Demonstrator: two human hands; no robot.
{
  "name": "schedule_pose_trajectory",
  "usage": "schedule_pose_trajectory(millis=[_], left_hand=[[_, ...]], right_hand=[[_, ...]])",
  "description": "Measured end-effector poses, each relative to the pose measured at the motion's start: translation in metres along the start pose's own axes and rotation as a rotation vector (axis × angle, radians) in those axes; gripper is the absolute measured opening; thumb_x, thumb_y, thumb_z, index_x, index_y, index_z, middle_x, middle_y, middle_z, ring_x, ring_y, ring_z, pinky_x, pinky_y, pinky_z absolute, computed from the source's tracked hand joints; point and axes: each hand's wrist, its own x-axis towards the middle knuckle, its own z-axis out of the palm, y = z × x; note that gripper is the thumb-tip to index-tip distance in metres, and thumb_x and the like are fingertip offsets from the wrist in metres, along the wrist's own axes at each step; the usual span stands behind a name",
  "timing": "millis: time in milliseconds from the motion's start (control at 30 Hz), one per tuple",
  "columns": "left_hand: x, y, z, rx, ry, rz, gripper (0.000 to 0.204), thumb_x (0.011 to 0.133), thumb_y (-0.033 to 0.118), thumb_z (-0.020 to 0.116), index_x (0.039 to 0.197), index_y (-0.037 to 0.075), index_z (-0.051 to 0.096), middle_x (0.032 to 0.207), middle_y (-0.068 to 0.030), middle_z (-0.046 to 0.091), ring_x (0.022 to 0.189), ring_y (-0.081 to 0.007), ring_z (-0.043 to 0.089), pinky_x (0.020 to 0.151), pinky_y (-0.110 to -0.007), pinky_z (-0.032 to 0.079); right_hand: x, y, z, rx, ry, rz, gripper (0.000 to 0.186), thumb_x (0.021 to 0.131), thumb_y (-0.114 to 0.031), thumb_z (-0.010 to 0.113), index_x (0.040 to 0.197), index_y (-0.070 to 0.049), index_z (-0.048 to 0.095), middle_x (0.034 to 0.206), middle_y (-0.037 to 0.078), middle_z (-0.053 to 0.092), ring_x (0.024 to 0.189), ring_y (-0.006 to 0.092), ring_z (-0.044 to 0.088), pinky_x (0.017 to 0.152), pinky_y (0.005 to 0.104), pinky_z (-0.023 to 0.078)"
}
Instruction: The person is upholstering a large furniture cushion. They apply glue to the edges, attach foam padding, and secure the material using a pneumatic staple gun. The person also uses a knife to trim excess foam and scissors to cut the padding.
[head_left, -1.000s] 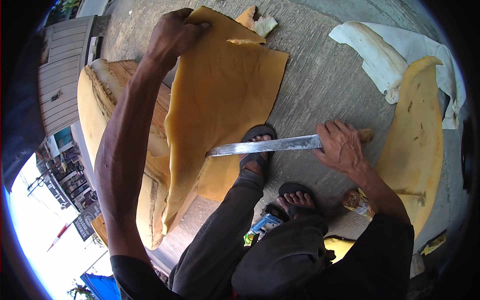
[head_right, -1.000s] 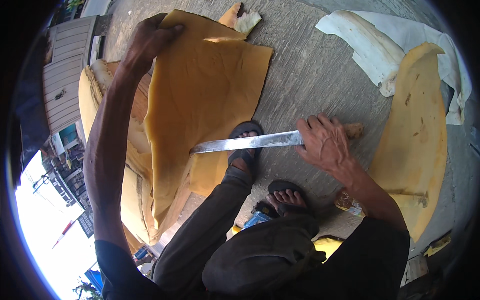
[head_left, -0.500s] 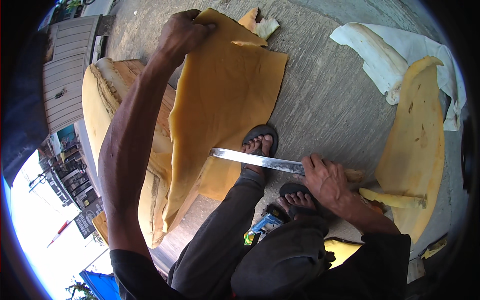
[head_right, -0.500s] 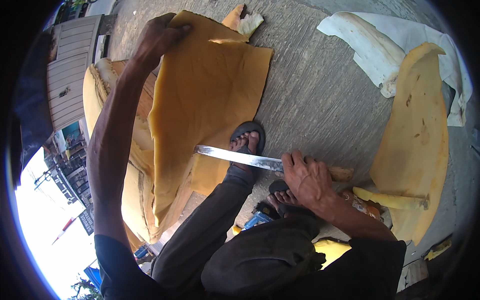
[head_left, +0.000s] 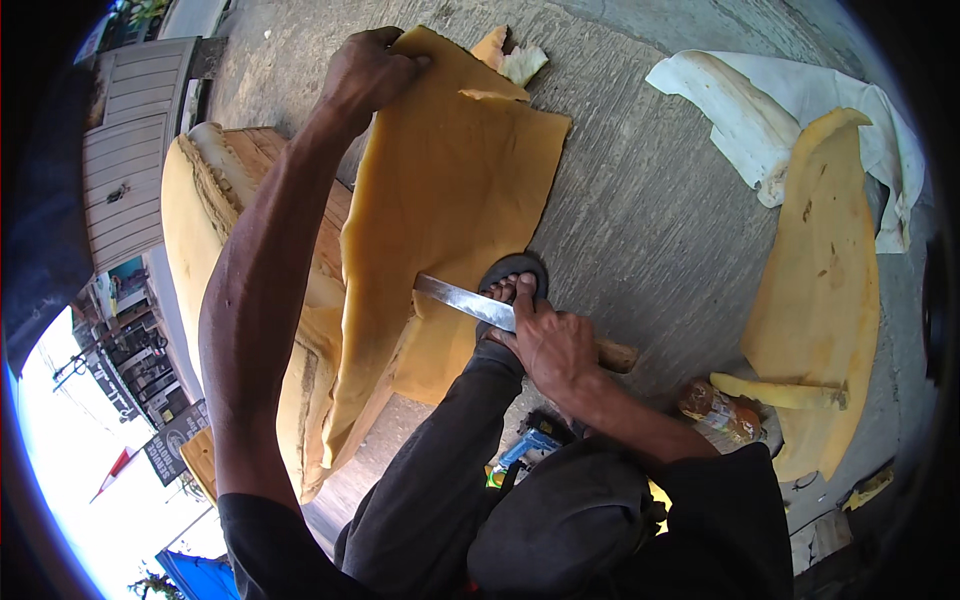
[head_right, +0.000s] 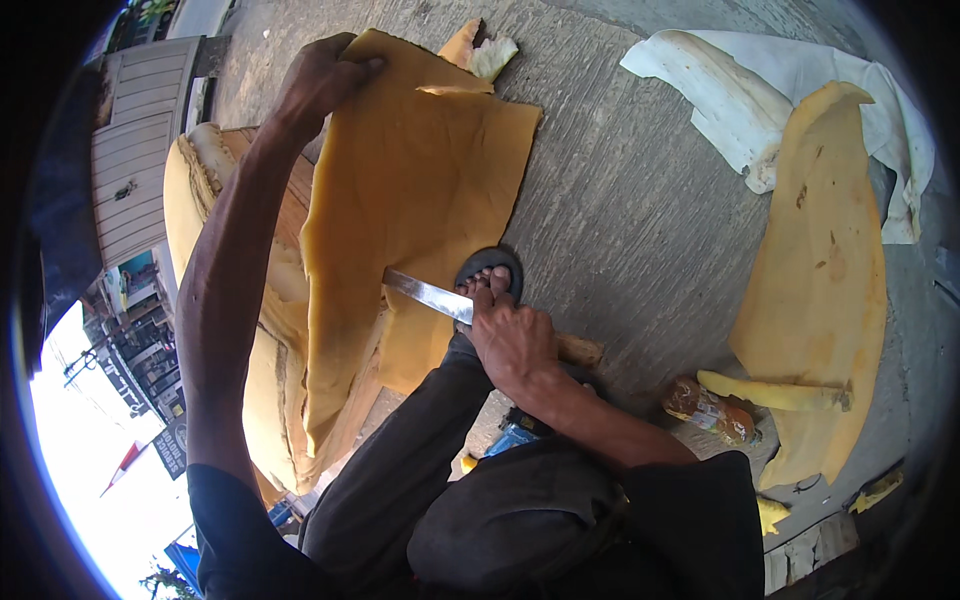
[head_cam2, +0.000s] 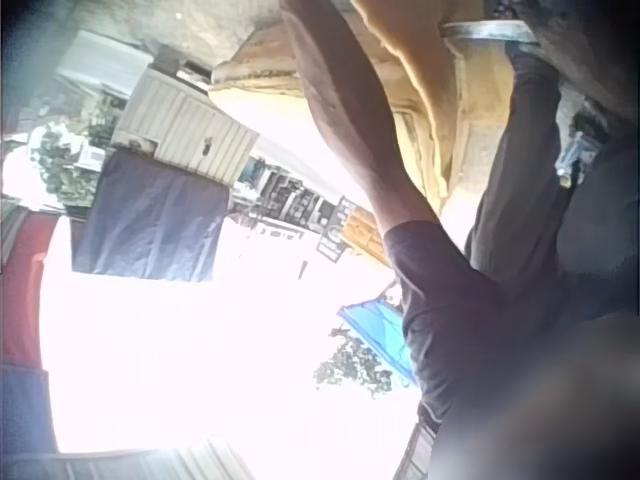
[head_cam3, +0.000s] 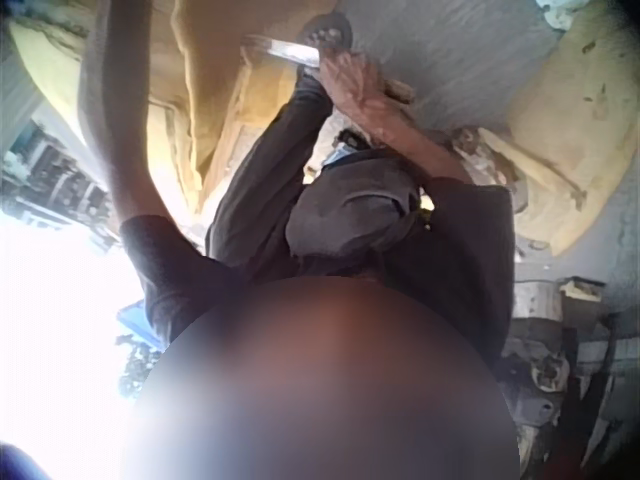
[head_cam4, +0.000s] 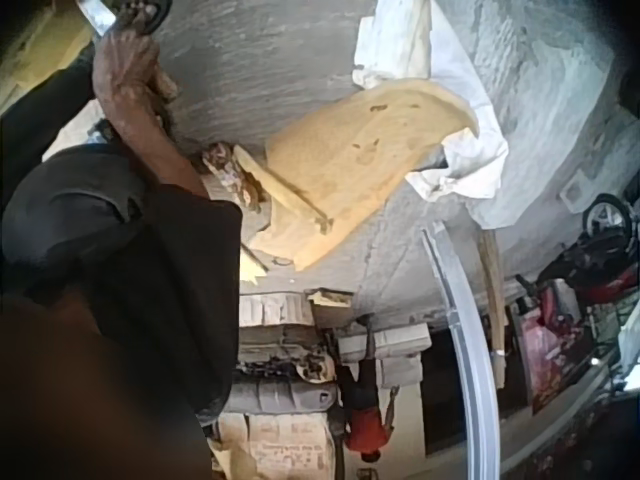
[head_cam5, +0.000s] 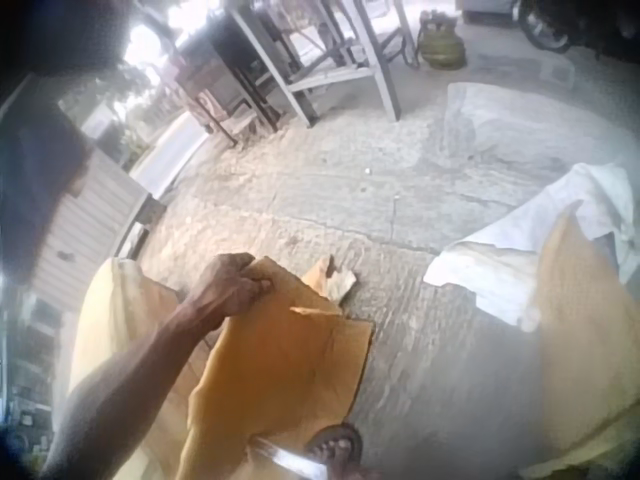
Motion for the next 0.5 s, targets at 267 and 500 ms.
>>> schedule_pose_trajectory(millis=[267,500], left_hand=[[0.002,-0.011,0.002,0.012,-0.003,-0.046,0.048,0.085,0.031,0.075,0.124,0.004,0.071,0.110,-0.0165,0.077,0.101,-0.0266,0.074,0.090,-0.037,0.057],[0.005,0.002,0.008,-0.004,0.024,-0.036,0.047,0.085,0.029,0.074,0.125,0.004,0.071,0.110,-0.0163,0.077,0.100,-0.0266,0.074,0.090,-0.037,0.058]], right_hand=[[-0.049,0.061,-0.043,-0.091,-0.063,-0.005,0.037,0.088,-0.038,0.078,0.096,-0.006,0.061,0.083,0.014,0.071,0.070,0.0312,0.076,0.059,0.0429,0.060],[0.058,-0.004,-0.016,-0.125,0.063,0.011,0.035,0.089,-0.033,0.077,0.098,-0.002,0.063,0.085,0.018,0.074,0.074,0.0334,0.076,0.063,0.0439,0.061]])
